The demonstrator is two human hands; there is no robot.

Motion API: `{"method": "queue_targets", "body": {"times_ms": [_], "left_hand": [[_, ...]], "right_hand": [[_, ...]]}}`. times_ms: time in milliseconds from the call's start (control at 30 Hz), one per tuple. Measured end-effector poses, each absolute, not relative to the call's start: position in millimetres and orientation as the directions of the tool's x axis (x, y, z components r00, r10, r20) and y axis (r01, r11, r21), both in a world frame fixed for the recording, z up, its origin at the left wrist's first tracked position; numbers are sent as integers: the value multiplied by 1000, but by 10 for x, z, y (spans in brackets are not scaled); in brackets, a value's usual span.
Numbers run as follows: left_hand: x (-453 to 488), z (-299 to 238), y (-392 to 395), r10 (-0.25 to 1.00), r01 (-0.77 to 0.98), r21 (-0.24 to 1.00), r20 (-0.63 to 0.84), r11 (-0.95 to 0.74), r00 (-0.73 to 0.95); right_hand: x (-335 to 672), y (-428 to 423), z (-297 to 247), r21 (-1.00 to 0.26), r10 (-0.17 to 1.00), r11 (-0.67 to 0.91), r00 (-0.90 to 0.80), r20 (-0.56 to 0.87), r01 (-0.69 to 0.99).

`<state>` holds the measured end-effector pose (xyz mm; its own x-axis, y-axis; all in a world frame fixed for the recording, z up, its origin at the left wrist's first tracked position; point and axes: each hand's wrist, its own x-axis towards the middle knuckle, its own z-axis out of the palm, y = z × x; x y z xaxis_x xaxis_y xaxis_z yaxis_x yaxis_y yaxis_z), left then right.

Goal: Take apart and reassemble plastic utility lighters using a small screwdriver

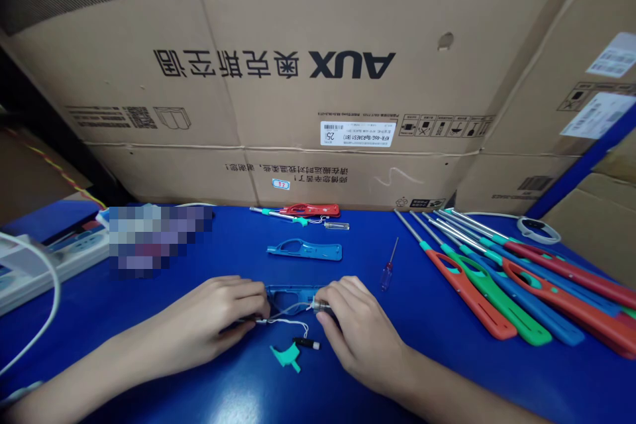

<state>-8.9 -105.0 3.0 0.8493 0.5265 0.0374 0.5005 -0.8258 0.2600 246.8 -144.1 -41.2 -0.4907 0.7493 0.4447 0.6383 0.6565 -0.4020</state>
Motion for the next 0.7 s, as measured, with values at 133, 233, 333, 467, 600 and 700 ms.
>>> {"method": "queue_targets", "body": {"times_ms": [133, 233, 333, 467, 600, 700], "left_hand": [[-80, -6, -1082, 515, 471, 320, 66, -822, 855], [-74, -5, -1102, 515, 452, 380, 80, -807, 853], [-70, 46, -1116, 532, 446, 426, 103, -787, 840], [-77, 121, -1113, 547, 433, 451, 157, -780, 822], [-94, 120, -1072, 551, 438, 426, 187, -792, 813], [-102, 92, -1034, 555, 461, 401, 155, -791, 817]], "right_hand": [[2477, -1431, -424, -384, 747, 654, -479, 460, 652], [2469, -1436, -409, -375, 739, 661, -475, 478, 650], [2464, -1439, -384, -366, 730, 664, -460, 505, 652], [2498, -1412, -359, -337, 720, 658, -431, 544, 674], [2558, -1351, -367, -278, 702, 664, -450, 552, 694], [2579, -1310, -389, -265, 704, 665, -468, 535, 698]]}}
